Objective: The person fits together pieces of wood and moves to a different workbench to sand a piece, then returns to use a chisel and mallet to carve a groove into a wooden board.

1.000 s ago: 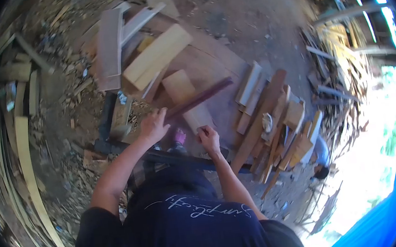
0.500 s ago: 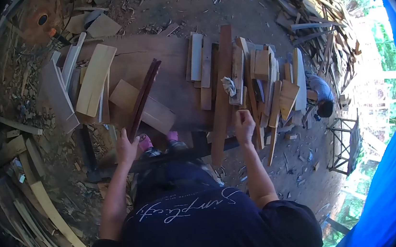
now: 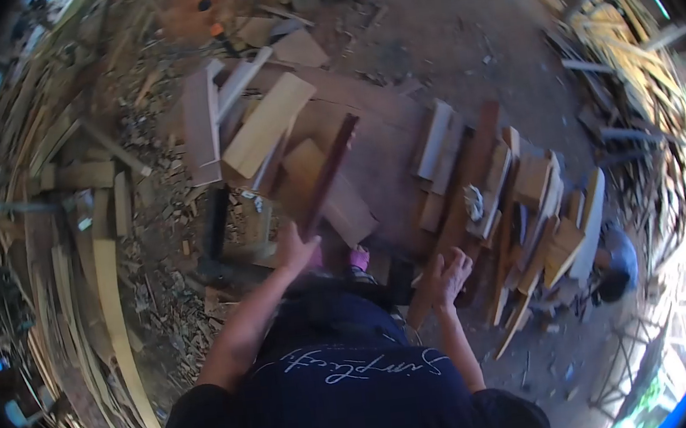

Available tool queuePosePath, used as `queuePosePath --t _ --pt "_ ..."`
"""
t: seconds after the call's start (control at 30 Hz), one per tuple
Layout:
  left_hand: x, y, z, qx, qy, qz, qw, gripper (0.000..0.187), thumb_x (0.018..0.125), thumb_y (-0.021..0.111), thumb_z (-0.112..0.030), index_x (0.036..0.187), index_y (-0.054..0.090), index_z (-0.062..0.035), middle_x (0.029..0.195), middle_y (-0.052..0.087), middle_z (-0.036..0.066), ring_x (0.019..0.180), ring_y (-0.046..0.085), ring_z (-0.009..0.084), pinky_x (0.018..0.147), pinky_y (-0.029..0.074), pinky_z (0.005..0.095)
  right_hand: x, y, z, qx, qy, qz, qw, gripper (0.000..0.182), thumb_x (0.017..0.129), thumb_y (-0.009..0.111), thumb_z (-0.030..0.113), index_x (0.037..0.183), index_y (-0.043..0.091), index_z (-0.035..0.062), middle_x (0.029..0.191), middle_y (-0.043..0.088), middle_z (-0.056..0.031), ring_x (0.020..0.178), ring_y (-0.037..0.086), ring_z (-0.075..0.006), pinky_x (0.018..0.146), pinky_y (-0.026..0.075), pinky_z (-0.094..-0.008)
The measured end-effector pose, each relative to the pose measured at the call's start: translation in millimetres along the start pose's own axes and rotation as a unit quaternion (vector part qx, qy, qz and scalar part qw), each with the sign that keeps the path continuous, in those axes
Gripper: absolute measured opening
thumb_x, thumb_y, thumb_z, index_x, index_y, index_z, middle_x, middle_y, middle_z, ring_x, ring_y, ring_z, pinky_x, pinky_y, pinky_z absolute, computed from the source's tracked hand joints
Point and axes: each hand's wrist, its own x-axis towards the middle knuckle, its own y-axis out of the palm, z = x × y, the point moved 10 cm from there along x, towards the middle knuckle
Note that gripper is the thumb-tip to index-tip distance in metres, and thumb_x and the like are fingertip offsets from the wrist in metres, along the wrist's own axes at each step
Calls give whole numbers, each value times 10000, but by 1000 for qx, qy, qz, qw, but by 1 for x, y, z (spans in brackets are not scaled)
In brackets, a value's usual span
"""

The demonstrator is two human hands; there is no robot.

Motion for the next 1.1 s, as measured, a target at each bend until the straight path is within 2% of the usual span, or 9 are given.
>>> queuePosePath --t 0.17,0.3,0.33,0.47,0.7,0.87,0.93,1.03,1.1 --pt "-7 -16 -10 4 0 22 1000 746 712 771 -396 1239 447 21 1091 609 257 1027 587 436 866 482 477 1 -5 30 -8 -50 4 999 311 832 654 96 1117 541 42 1098 493 -180 1056 471 -351 902 393 -433" --pt "-14 -12 -3 61 -22 66 996 903 740 707 -524 1358 357 33 1292 500 244 1175 518 388 978 428 469 18 19 26 136 -27 20 990 199 816 636 12 1003 572 31 1094 489 -176 934 536 -283 791 443 -353" --pt "-15 -14 -4 61 -2 56 997 915 741 703 -542 1360 353 34 1294 494 256 1178 514 398 977 423 489 24 12 44 122 -52 5 991 98 843 614 8 932 580 27 971 549 -144 777 569 -213 676 459 -312" --pt "-20 -10 10 -12 5 84 996 948 740 686 -594 1364 349 34 1266 502 279 1167 518 408 976 422 491 31 27 86 174 -57 41 982 52 889 595 74 901 595 24 622 550 -49 554 519 -147 550 439 -308" --pt "-44 -55 39 -61 33 99 993 914 778 628 -639 1368 369 9 1218 529 258 1143 526 407 960 421 514 -7 56 205 190 -124 132 965 93 877 623 127 905 628 38 606 566 -52 539 524 -127 529 435 -297" --pt "-66 -92 114 -173 57 45 982 579 877 575 -510 1178 567 -15 1129 580 188 1073 560 358 900 456 433 -66 103 269 160 -154 227 948 127 904 604 165 919 632 42 606 571 -64 527 518 -121 524 434 -289" --pt "-76 -92 154 -143 53 72 986 421 902 554 -422 1002 641 -22 928 614 185 953 598 361 830 479 419 -90 112 302 161 -184 235 941 122 903 606 158 922 634 41 624 578 -64 543 526 -116 530 436 -286" --pt "-90 -106 221 -59 -3 44 997 285 908 494 -331 862 639 -90 916 620 150 872 600 344 751 475 458 -123 123 338 182 -206 265 924 99 894 615 125 929 639 36 684 592 -68 591 546 -122 556 444 -285" --pt "-107 -136 264 -107 -64 -74 989 261 877 516 -294 806 643 -77 811 632 141 818 620 333 686 482 414 -144 140 356 197 -285 303 888 82 879 605 71 930 629 11 769 624 -135 633 596 -224 587 468 -336"
